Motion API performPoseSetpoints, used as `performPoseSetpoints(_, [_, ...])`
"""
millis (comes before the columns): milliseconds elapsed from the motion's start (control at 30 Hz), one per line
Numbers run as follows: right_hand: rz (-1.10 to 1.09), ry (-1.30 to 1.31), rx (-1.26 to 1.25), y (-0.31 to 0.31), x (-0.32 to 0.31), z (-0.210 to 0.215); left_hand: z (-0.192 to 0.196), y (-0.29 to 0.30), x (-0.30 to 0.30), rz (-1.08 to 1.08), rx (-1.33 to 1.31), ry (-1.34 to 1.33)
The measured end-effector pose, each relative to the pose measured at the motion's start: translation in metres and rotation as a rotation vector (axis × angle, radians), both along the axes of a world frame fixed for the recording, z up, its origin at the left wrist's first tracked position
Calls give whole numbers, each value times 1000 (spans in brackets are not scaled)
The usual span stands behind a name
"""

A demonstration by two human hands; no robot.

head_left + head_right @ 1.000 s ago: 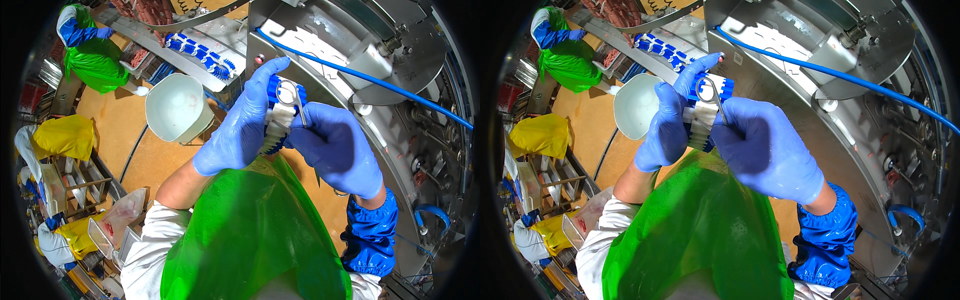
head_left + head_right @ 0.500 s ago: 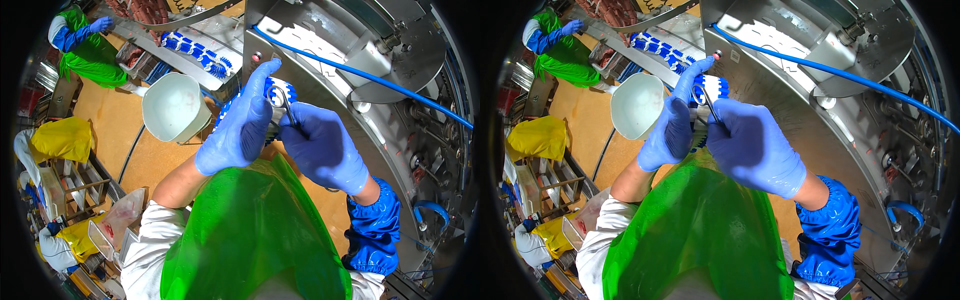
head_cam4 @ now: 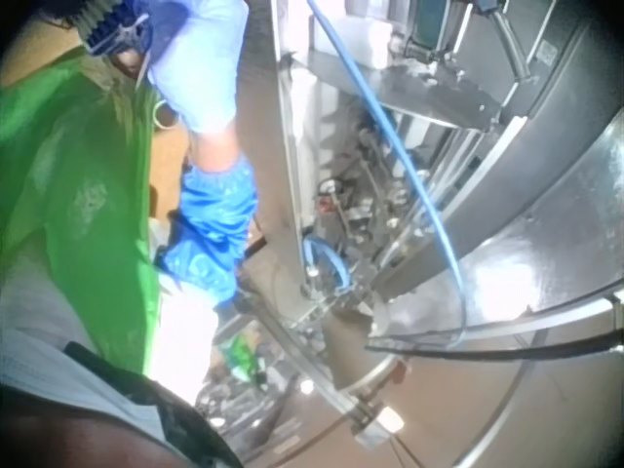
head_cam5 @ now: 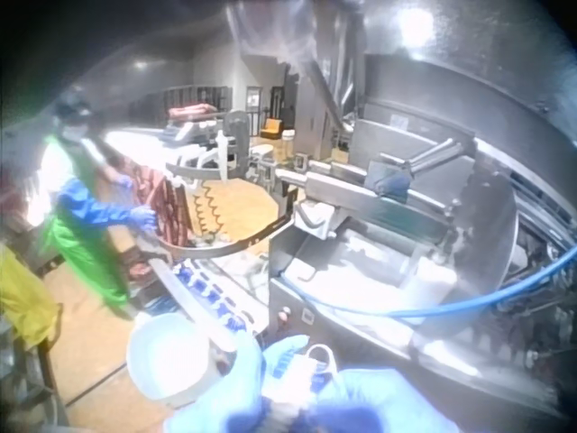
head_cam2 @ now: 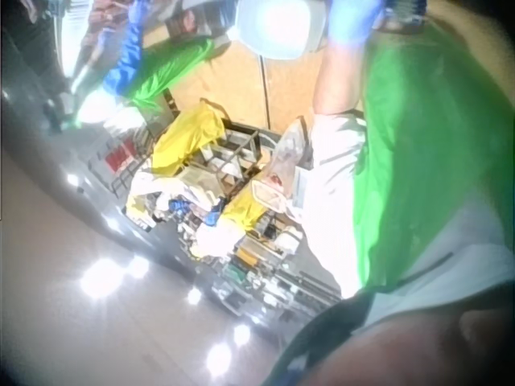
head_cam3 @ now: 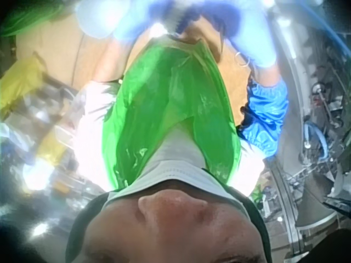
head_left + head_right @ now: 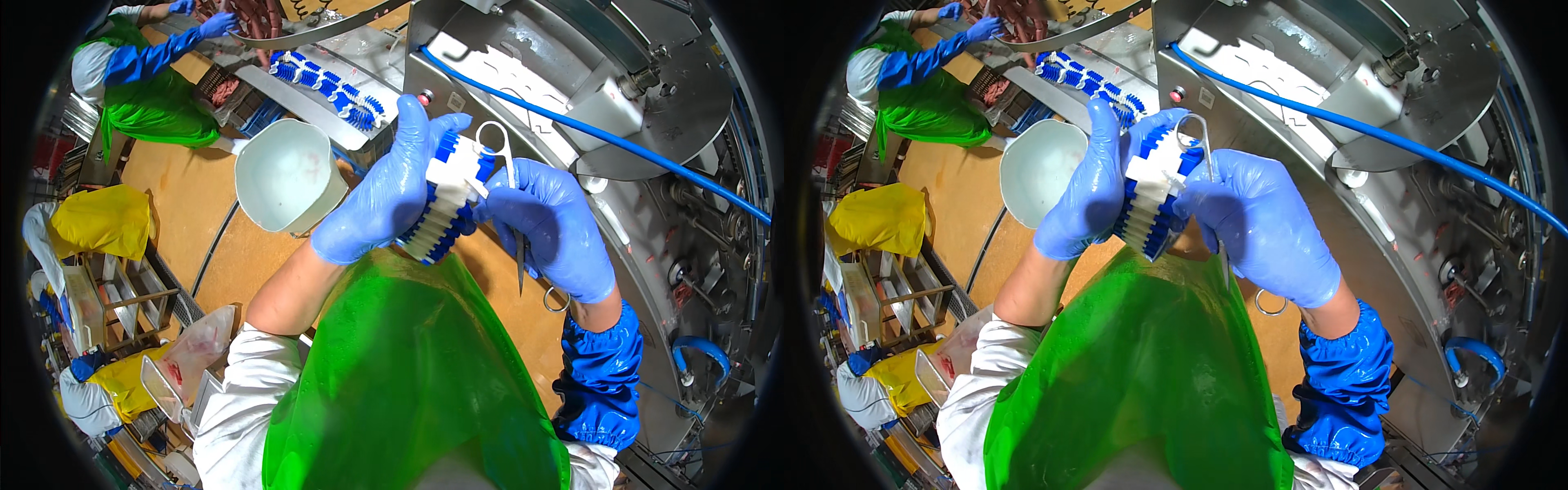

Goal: The person assembles a long chain of blue and white plastic components onto a metal rod on a machine. They connect individual pieces by hand, inspect the assembly, and use scissors to trim a small part. The person then installs the assembled chain onto the machine's rotating mechanism.

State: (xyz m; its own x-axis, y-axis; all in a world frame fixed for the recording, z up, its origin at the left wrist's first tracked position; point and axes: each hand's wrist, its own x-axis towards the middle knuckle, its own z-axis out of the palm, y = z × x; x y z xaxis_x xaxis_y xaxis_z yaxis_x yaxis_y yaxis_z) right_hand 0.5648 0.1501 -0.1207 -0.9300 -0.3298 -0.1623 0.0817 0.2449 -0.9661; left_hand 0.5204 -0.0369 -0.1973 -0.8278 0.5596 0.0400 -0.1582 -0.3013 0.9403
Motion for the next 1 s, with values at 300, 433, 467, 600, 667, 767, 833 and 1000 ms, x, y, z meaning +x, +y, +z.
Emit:
performPoseSetpoints(300, [-108,-186,56,1,-2,15,17,25,0,68,-17,-318])
performPoseSetpoints(433, [-120,-224,154,-1,-4,22,22,29,7,12,32,-280])
performPoseSetpoints(467, [-119,-219,152,0,-4,21,22,27,7,6,42,-274])
performPoseSetpoints(600, [-113,-233,166,2,-4,19,20,22,7,2,65,-264])
performPoseSetpoints(667, [-120,-241,153,3,-3,17,20,17,7,2,74,-259])
performPoseSetpoints(767, [-102,-244,121,2,-3,13,20,13,8,2,87,-259])
performPoseSetpoints(833, [-60,-265,150,1,-3,17,19,11,9,-8,92,-259])
performPoseSetpoints(1000, [-50,-235,173,-5,-4,18,19,4,8,-73,122,-270])
